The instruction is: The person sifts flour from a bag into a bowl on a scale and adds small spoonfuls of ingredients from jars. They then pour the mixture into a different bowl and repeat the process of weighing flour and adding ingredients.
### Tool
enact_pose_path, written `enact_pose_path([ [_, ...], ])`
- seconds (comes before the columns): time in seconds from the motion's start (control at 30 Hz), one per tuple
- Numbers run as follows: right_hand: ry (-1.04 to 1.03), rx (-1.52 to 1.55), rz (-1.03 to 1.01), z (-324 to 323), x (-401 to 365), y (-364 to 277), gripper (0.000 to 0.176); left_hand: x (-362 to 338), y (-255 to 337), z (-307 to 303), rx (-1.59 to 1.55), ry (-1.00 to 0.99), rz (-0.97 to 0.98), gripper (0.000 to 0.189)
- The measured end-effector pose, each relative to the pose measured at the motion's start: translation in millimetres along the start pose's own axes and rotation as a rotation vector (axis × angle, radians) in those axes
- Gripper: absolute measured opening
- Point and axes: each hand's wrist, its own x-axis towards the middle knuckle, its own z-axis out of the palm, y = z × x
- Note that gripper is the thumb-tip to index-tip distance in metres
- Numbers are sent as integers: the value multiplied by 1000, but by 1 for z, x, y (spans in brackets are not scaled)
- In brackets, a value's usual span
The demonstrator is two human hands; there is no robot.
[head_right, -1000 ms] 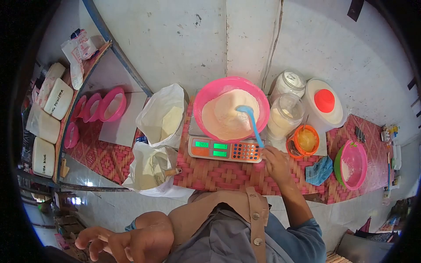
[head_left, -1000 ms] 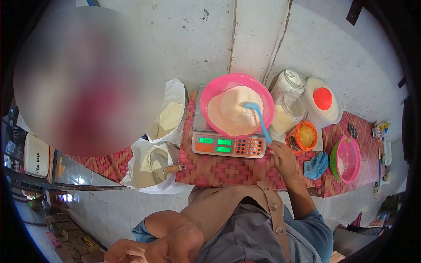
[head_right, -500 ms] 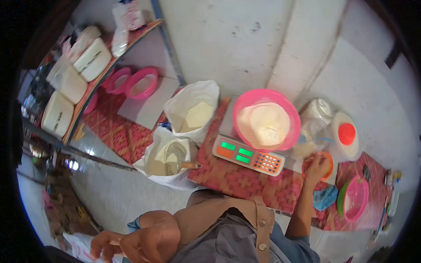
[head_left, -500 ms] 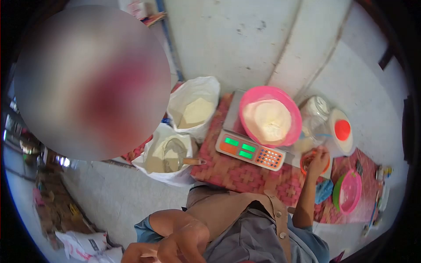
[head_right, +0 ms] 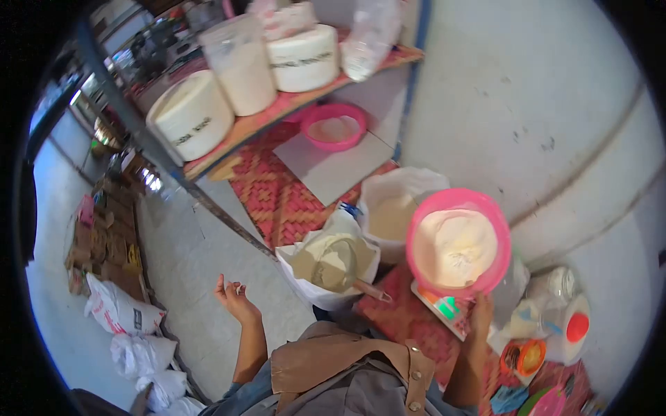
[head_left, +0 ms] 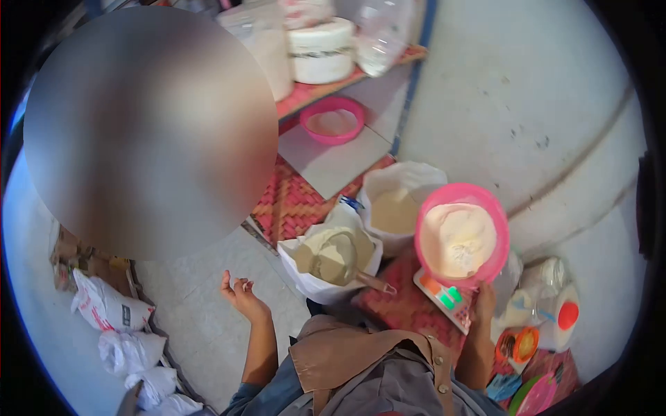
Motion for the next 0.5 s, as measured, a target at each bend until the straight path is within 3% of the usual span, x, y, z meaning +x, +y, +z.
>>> enact_pose_path([
  [0.07,-218,-2,148,34,25,25,23,21,-14,-16,-1,132,-63,26],
  [0.17,-373,33,213,153,27,52,19,47,-25,-27,-1,244,-117,27],
  [0.23,-492,35,383,217,44,88,22,58,-24,-26,28,178,-40,27],
  [0.37,-727,14,458,343,64,175,25,85,-21,-45,-11,193,25,27],
  [0.43,-651,-33,570,396,64,213,16,96,-26,-70,1,273,45,28],
  [0.5,-680,92,520,447,60,251,14,106,-26,-94,35,375,30,29],
])
